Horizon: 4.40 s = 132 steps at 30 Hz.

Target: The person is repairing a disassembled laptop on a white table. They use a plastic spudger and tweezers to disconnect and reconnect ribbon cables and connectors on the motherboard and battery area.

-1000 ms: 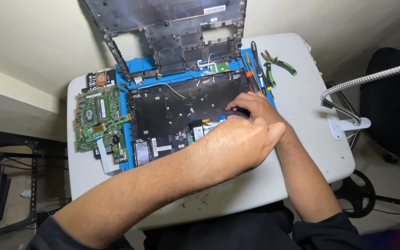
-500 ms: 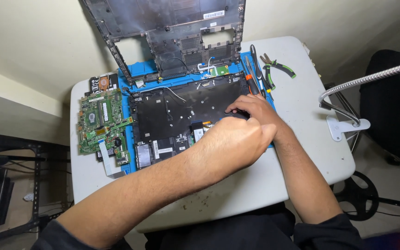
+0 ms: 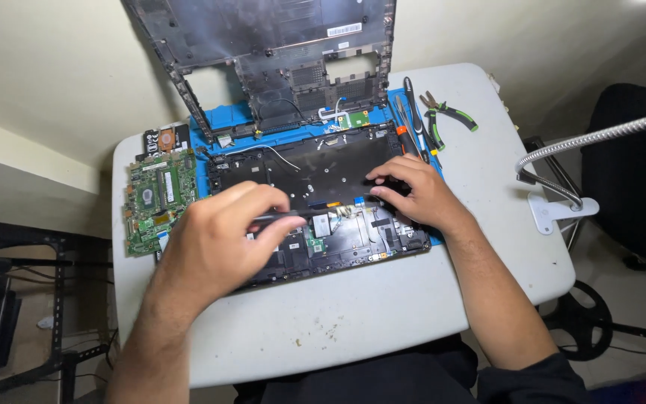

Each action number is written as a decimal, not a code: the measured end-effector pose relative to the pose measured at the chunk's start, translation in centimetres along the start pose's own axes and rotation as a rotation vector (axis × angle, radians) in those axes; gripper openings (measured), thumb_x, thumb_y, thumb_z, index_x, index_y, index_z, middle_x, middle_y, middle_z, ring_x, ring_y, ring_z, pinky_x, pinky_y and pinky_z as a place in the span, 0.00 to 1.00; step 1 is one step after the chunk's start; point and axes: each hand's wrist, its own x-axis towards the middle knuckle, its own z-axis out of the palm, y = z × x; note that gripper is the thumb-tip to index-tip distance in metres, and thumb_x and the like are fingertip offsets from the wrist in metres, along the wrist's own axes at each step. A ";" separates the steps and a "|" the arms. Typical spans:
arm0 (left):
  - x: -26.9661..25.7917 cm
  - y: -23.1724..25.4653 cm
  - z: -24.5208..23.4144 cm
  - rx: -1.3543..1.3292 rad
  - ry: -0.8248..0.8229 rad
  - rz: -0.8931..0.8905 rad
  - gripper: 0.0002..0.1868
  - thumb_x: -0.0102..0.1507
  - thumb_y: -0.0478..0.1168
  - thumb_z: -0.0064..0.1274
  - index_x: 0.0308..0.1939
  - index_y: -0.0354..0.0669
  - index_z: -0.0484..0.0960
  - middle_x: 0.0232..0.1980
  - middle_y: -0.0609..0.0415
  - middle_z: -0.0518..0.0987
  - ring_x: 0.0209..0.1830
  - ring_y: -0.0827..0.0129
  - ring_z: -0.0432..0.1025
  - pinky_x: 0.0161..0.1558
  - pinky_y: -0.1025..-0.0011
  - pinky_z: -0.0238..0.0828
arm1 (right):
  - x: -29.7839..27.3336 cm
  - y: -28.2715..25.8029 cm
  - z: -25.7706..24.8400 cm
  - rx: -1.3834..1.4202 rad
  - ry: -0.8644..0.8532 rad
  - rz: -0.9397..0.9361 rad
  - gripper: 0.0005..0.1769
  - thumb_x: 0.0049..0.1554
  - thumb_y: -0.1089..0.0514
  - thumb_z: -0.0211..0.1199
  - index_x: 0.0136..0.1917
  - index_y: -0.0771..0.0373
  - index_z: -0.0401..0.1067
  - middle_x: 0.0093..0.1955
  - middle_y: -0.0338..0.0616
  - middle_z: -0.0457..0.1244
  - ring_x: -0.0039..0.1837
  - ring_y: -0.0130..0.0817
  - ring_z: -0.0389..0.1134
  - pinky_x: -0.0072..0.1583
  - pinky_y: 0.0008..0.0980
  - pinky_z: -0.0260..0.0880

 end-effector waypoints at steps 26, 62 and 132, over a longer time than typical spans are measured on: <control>-6.7 -5.1 11.3 -0.324 0.434 -0.410 0.09 0.59 0.42 0.67 0.32 0.42 0.85 0.16 0.50 0.76 0.16 0.64 0.70 0.21 0.71 0.65 | 0.6 -3.1 4.4 0.176 0.524 -0.183 0.10 0.50 0.63 0.78 0.45 0.62 0.78 0.35 0.40 0.70 0.34 0.34 0.63 0.43 0.29 0.65; -19.5 -3.5 12.1 0.276 0.345 -0.955 0.11 0.73 0.38 0.36 0.53 0.36 0.70 0.36 0.43 0.76 0.32 0.48 0.72 0.31 0.56 0.65 | -1.6 1.8 1.0 -0.334 0.523 0.231 0.06 0.67 0.65 0.72 0.56 0.63 0.77 0.53 0.39 0.69 0.49 0.35 0.62 0.56 0.35 0.66; -21.1 -4.3 16.3 0.500 0.627 -0.763 0.12 0.69 0.43 0.56 0.48 0.35 0.82 0.43 0.48 0.77 0.43 0.55 0.72 0.42 0.62 0.70 | 2.3 3.7 -1.1 -0.538 0.042 0.747 0.16 0.67 0.48 0.53 0.53 0.62 0.74 0.56 0.52 0.63 0.61 0.57 0.64 0.59 0.55 0.65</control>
